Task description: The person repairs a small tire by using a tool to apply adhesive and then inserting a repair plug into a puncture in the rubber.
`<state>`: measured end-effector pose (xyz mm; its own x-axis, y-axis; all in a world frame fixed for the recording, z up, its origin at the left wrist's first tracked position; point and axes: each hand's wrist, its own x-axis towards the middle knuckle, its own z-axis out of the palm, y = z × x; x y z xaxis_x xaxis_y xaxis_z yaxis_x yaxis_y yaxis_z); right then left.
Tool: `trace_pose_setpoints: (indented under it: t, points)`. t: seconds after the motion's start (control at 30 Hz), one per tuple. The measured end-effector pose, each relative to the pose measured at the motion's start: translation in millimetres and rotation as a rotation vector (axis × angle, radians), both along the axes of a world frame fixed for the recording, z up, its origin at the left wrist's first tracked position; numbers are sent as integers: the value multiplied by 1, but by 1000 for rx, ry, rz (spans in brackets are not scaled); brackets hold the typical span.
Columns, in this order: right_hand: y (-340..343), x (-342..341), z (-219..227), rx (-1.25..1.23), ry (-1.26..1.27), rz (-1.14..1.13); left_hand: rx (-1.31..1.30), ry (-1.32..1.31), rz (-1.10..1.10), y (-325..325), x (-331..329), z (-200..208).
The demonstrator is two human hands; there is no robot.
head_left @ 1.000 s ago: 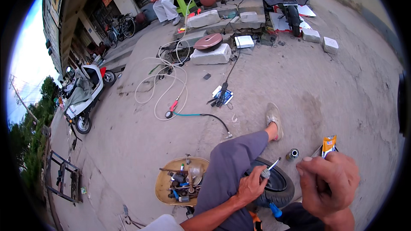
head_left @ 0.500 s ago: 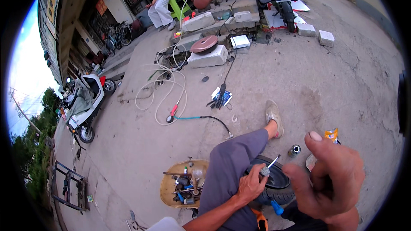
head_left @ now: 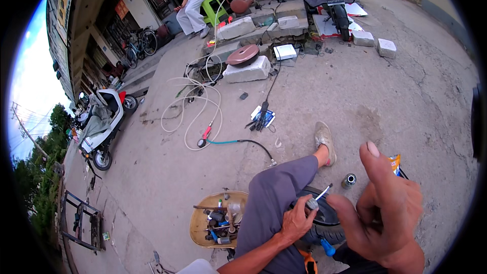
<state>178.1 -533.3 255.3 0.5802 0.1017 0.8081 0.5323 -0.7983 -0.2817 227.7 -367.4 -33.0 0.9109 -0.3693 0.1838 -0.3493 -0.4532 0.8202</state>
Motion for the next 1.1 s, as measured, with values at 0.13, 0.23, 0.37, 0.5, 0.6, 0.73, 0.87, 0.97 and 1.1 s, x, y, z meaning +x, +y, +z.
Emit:
trace_pose_setpoints:
  t: [0.13, 0.23, 0.37, 0.5, 0.6, 0.73, 0.87, 0.97, 1.1]
  points:
    - [-2, 8, -7, 8, 42, 62, 7, -40, 5, -1, 0, -4]
    - [0, 7, -9, 8, 45, 88, 38, 4, -9, 1, 1, -6]
    - [3, 6, -7, -1, 51, 55, 89, 3, -9, 3, 0, -11]
    - [2, 8, -7, -26, 39, 40, 66, 10, -16, 4, 1, -8]
    - [2, 9, -8, -76, -13, 65, 75, 21, -15, 2, 1, -7]
    - [2, 11, -9, -122, -60, 55, 101, 35, -18, 3, 0, -7]
    - [4, 10, -11, -102, -55, 33, 97, 50, -22, 3, 0, -7]
    - [0, 9, -7, -123, -54, 91, 86, 29, -21, 4, 0, -8]
    - [-1, 8, -10, -121, -59, 75, 103, 9, -10, 4, 1, -9]
